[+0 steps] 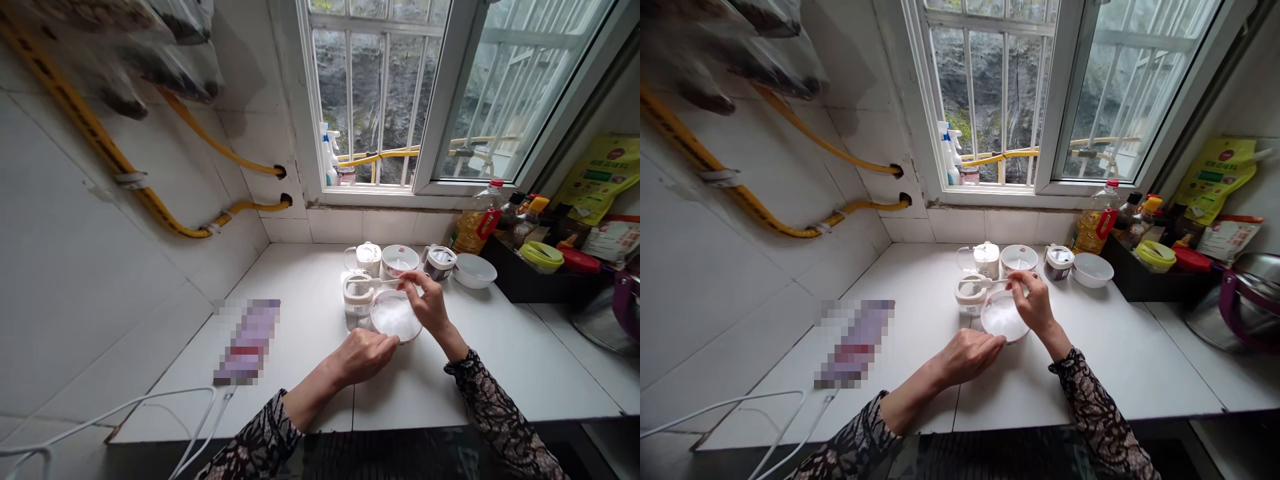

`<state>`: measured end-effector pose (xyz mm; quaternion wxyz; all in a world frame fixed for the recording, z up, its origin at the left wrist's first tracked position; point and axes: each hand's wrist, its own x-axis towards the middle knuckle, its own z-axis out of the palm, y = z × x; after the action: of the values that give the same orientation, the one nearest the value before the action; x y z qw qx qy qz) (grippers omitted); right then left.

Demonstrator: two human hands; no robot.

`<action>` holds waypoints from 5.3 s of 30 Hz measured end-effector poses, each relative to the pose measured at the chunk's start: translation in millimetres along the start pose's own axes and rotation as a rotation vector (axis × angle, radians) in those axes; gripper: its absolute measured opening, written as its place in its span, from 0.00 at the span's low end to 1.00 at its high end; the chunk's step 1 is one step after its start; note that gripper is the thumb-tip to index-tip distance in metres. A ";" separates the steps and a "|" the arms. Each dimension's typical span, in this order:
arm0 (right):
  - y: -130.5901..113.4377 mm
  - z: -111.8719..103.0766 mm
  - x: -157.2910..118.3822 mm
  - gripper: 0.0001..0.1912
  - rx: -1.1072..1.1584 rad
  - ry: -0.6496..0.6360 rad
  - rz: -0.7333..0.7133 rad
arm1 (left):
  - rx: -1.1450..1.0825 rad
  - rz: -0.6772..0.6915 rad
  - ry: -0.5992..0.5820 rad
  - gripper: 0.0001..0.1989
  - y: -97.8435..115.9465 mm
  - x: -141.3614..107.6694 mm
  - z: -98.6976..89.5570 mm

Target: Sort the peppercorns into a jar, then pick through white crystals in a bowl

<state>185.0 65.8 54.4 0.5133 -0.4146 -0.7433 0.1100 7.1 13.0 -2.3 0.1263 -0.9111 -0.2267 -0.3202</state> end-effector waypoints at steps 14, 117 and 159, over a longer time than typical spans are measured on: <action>16.9 5.9 -7.3 0.08 -0.079 -0.139 0.115 | -0.020 -0.008 0.035 0.11 0.6 0.2 -0.2; 32.0 -5.9 5.0 0.07 0.439 -0.042 0.621 | 0.001 0.014 0.009 0.13 0.9 1.2 -1.6; 8.0 -2.8 -3.7 0.07 0.126 -0.108 0.208 | 0.002 0.009 0.031 0.13 1.5 1.7 -1.2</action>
<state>191.9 67.4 48.5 0.4831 -0.4500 -0.7145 0.2313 8.4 11.8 -0.4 0.1323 -0.9068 -0.2209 -0.3337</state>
